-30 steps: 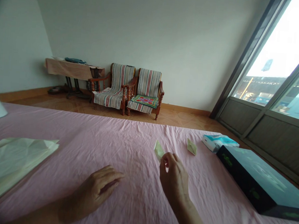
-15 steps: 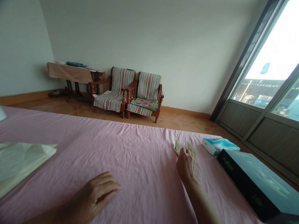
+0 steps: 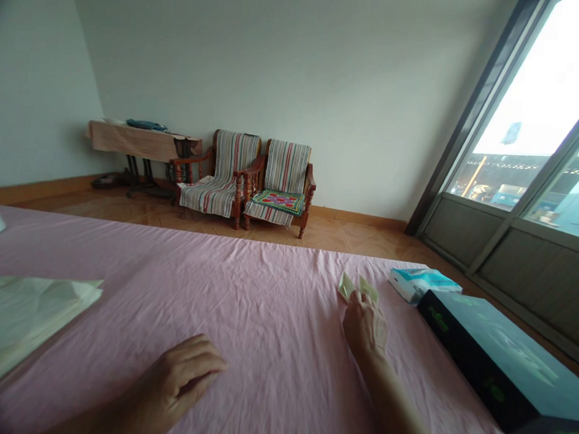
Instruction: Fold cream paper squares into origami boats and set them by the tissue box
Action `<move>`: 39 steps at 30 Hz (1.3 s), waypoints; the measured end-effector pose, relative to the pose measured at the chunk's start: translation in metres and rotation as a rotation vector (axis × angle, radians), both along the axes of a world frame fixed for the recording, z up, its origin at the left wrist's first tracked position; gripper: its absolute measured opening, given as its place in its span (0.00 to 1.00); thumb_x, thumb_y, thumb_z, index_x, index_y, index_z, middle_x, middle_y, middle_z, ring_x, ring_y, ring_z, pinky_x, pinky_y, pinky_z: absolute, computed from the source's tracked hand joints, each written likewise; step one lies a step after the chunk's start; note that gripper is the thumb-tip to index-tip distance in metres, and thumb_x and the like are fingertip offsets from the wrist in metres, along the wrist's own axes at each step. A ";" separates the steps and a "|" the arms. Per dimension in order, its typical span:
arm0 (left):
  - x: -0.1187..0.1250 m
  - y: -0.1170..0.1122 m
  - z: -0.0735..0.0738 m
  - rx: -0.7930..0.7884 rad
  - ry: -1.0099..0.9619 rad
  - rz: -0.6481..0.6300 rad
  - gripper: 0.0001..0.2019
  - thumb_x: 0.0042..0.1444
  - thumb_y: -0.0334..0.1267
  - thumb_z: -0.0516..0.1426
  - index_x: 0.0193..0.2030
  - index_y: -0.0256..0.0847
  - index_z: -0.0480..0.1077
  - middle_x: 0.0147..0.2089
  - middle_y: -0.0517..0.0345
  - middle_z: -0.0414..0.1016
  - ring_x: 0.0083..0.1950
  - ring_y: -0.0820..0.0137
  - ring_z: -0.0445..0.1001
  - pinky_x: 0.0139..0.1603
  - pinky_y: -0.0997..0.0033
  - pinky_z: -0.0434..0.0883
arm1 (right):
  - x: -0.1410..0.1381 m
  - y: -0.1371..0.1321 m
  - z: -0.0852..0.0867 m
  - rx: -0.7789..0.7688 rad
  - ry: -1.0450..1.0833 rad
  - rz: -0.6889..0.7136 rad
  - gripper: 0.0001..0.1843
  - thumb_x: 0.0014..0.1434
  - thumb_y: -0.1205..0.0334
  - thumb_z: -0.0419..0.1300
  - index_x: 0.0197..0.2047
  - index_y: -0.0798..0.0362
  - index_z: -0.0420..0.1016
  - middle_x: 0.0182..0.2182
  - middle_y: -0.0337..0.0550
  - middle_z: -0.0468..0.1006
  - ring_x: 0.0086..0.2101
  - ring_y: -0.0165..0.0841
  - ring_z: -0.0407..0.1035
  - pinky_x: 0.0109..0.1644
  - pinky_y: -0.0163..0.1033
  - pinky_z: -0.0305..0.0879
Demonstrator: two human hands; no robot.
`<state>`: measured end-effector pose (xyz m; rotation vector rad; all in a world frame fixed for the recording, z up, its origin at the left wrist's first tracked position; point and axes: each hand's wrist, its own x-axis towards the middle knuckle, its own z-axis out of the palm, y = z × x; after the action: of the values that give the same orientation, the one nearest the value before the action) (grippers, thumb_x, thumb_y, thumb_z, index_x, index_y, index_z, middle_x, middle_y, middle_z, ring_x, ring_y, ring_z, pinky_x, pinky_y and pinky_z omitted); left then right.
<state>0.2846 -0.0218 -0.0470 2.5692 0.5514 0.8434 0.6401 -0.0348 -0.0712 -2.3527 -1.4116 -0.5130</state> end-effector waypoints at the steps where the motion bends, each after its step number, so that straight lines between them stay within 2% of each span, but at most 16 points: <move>1: 0.000 0.000 0.000 0.001 0.003 -0.001 0.11 0.59 0.23 0.51 0.38 0.40 0.72 0.33 0.57 0.72 0.37 0.68 0.71 0.39 0.71 0.69 | 0.000 0.000 0.001 0.005 0.001 -0.008 0.09 0.62 0.59 0.58 0.43 0.56 0.72 0.36 0.46 0.74 0.33 0.32 0.68 0.34 0.36 0.60; 6: 0.000 0.002 -0.003 0.011 -0.012 -0.008 0.11 0.60 0.23 0.51 0.38 0.40 0.72 0.34 0.56 0.73 0.37 0.68 0.71 0.39 0.71 0.70 | 0.011 -0.009 0.009 0.021 -0.006 -0.094 0.11 0.63 0.61 0.53 0.46 0.54 0.72 0.36 0.46 0.74 0.32 0.34 0.68 0.29 0.36 0.51; 10: 0.000 0.004 -0.005 0.003 -0.007 -0.006 0.12 0.59 0.23 0.50 0.39 0.41 0.72 0.34 0.57 0.73 0.37 0.68 0.72 0.38 0.72 0.70 | 0.026 -0.019 0.014 -0.022 -0.055 -0.121 0.12 0.58 0.68 0.56 0.45 0.55 0.73 0.40 0.48 0.74 0.40 0.38 0.67 0.34 0.38 0.53; 14: 0.012 0.003 -0.002 0.005 0.021 0.018 0.12 0.58 0.22 0.51 0.39 0.41 0.72 0.35 0.58 0.73 0.38 0.68 0.72 0.40 0.70 0.70 | 0.033 -0.022 0.014 -0.084 -0.093 -0.118 0.12 0.57 0.69 0.57 0.44 0.53 0.74 0.44 0.49 0.73 0.43 0.41 0.66 0.38 0.40 0.53; 17: 0.036 0.003 0.005 -0.006 0.056 0.018 0.14 0.55 0.21 0.53 0.42 0.42 0.73 0.37 0.57 0.74 0.41 0.66 0.72 0.44 0.67 0.70 | 0.035 -0.021 0.013 -0.104 -0.104 -0.127 0.10 0.60 0.69 0.54 0.43 0.53 0.74 0.43 0.49 0.74 0.42 0.41 0.67 0.39 0.41 0.51; 20: 0.071 0.005 0.012 -0.021 0.093 -0.038 0.15 0.53 0.22 0.56 0.45 0.41 0.73 0.39 0.56 0.76 0.43 0.64 0.72 0.48 0.63 0.69 | 0.038 -0.019 0.012 -0.120 -0.099 -0.119 0.11 0.62 0.71 0.50 0.42 0.53 0.74 0.38 0.48 0.76 0.39 0.40 0.69 0.39 0.42 0.50; 24: 0.118 0.010 0.014 -0.065 0.082 -0.056 0.15 0.51 0.22 0.59 0.44 0.40 0.73 0.41 0.55 0.76 0.45 0.63 0.72 0.50 0.61 0.67 | 0.041 -0.018 0.013 -0.118 -0.072 -0.101 0.10 0.63 0.70 0.51 0.39 0.53 0.73 0.34 0.47 0.77 0.38 0.38 0.70 0.40 0.42 0.49; 28: 0.157 0.017 0.010 -0.091 0.066 -0.034 0.16 0.50 0.23 0.59 0.45 0.39 0.73 0.43 0.54 0.77 0.46 0.62 0.72 0.51 0.61 0.66 | 0.042 -0.017 0.012 -0.089 -0.034 -0.095 0.08 0.63 0.69 0.52 0.36 0.53 0.73 0.34 0.46 0.78 0.39 0.37 0.70 0.41 0.41 0.48; 32: 0.194 0.026 0.003 -0.119 0.043 0.017 0.17 0.50 0.23 0.59 0.46 0.40 0.72 0.40 0.57 0.77 0.43 0.63 0.74 0.49 0.61 0.67 | 0.044 -0.018 0.011 -0.050 0.020 -0.099 0.07 0.62 0.67 0.54 0.34 0.52 0.72 0.33 0.43 0.78 0.36 0.35 0.71 0.39 0.39 0.48; 39: 0.249 0.046 -0.010 -0.176 -0.013 0.136 0.19 0.53 0.23 0.58 0.51 0.40 0.69 0.37 0.59 0.76 0.41 0.67 0.75 0.46 0.67 0.70 | 0.050 -0.021 0.006 0.013 0.090 -0.063 0.07 0.61 0.68 0.55 0.33 0.51 0.72 0.31 0.40 0.78 0.33 0.32 0.70 0.39 0.37 0.48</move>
<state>0.5332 0.0239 -0.0566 2.3863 0.7679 0.8166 0.6906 -0.0560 -0.0654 -2.3848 -1.2949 -0.4261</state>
